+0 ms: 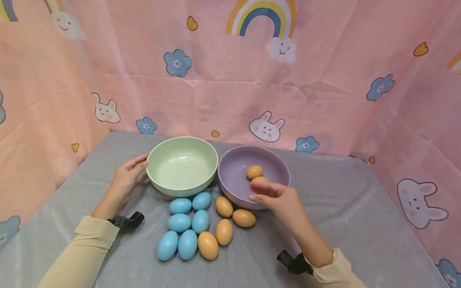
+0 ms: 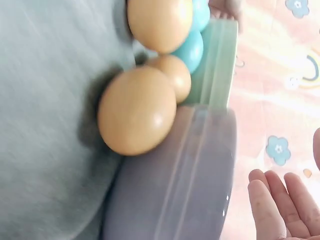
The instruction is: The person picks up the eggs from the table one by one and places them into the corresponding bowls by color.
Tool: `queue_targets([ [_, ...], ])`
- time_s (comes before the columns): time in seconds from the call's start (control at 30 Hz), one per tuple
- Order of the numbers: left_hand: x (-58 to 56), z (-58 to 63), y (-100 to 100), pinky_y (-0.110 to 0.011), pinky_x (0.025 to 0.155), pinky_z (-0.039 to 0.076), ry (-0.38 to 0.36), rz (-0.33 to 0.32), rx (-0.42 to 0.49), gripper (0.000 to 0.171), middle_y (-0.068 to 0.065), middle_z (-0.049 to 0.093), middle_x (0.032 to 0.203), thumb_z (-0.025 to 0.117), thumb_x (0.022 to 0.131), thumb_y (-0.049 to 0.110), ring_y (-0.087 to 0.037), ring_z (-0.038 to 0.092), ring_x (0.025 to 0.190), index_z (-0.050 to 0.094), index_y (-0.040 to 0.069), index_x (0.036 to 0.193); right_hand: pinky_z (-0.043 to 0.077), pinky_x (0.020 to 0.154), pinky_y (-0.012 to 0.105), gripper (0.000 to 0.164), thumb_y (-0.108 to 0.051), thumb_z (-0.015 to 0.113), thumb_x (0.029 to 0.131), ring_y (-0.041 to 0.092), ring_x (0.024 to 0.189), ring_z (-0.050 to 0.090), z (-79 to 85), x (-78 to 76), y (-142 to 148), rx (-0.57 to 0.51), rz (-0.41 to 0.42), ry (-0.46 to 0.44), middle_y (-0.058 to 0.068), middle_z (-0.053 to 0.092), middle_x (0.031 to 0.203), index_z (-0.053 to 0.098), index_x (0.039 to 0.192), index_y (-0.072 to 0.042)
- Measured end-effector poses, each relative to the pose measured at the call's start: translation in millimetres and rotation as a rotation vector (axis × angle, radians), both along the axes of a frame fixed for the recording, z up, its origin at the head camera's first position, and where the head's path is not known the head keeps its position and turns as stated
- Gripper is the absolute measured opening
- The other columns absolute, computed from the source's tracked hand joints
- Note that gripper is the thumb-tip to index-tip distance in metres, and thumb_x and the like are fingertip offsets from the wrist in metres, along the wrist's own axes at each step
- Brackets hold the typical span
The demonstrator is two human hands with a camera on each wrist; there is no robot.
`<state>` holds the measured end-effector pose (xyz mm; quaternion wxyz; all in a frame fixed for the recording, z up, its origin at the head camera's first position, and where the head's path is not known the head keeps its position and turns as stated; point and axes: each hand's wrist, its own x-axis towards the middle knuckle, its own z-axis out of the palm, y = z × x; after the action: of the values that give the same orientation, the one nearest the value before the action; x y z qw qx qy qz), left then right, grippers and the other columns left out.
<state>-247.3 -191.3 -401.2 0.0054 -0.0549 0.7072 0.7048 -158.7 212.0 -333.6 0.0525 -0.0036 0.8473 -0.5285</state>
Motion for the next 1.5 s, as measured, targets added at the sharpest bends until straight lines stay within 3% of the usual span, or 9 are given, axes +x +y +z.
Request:
queue_targets([
  [0.3, 0.6, -0.4, 0, -0.013, 0.093, 0.053, -0.009, 0.000, -0.014, 0.050, -0.011, 0.046, 0.154, 0.055, 0.103, 0.022, -0.009, 0.057, 0.127, 0.044, 0.008, 0.150, 0.049, 0.090, 0.010, 0.048, -0.027, 0.078, 0.087, -0.006, 0.106, 0.065, -8.8, 22.3, 3, -0.015, 0.023, -0.077, -0.004, 0.073, 0.121, 0.067, 0.129, -0.007],
  [0.53, 2.1, 3.8, 1, -0.013, 0.095, 0.052, -0.023, 0.000, 0.000, 0.050, -0.009, 0.046, 0.155, 0.055, 0.103, 0.024, -0.019, 0.051, 0.136, 0.045, 0.010, 0.150, 0.052, 0.088, 0.011, 0.050, -0.023, 0.078, 0.087, -0.003, 0.106, 0.067, -18.9, 32.7, 7, -0.062, -0.024, -0.105, -0.003, 0.072, 0.122, 0.065, 0.131, -0.005],
  [0.73, 1.9, 5.2, 1, -0.014, 0.096, 0.052, -0.027, -0.001, -0.004, 0.050, -0.007, 0.045, 0.155, 0.055, 0.103, 0.025, -0.021, 0.049, 0.139, 0.045, 0.012, 0.150, 0.052, 0.086, 0.012, 0.047, -0.024, 0.079, 0.085, -0.002, 0.104, 0.068, -27.6, 38.3, 8, -0.032, -0.043, -0.160, -0.003, 0.074, 0.118, 0.068, 0.127, -0.006],
  [1.1, -0.1, 0.4, 0, -0.014, 0.094, 0.053, -0.014, 0.001, 0.012, 0.050, -0.011, 0.046, 0.154, 0.056, 0.103, 0.021, -0.010, 0.058, 0.127, 0.045, 0.008, 0.149, 0.052, 0.084, 0.010, 0.057, -0.021, 0.078, 0.087, -0.001, 0.103, 0.067, -44.3, 40.8, 10, -0.033, -0.052, -0.223, 0.013, 0.069, 0.128, 0.058, 0.135, 0.003],
  [1.27, 0.0, -0.4, -1, -0.014, 0.093, 0.053, -0.007, -0.001, 0.012, 0.051, -0.012, 0.046, 0.154, 0.056, 0.102, 0.022, -0.001, 0.060, 0.119, 0.045, 0.007, 0.149, 0.051, 0.084, 0.010, 0.060, -0.021, 0.078, 0.087, 0.006, 0.108, 0.069, -48.8, 38.2, 9, -0.016, -0.042, -0.231, 0.015, 0.068, 0.129, 0.056, 0.137, 0.004],
  [1.5, -0.9, -0.5, 0, -0.014, 0.094, 0.053, -0.008, -0.003, -0.002, 0.051, -0.010, 0.046, 0.154, 0.057, 0.102, 0.024, -0.007, 0.057, 0.127, 0.045, 0.009, 0.149, 0.055, 0.092, 0.019, 0.065, -0.023, 0.078, 0.087, 0.022, 0.119, 0.066, -56.1, 34.0, 10, -0.017, -0.009, -0.247, 0.018, 0.065, 0.131, 0.052, 0.139, 0.008],
])
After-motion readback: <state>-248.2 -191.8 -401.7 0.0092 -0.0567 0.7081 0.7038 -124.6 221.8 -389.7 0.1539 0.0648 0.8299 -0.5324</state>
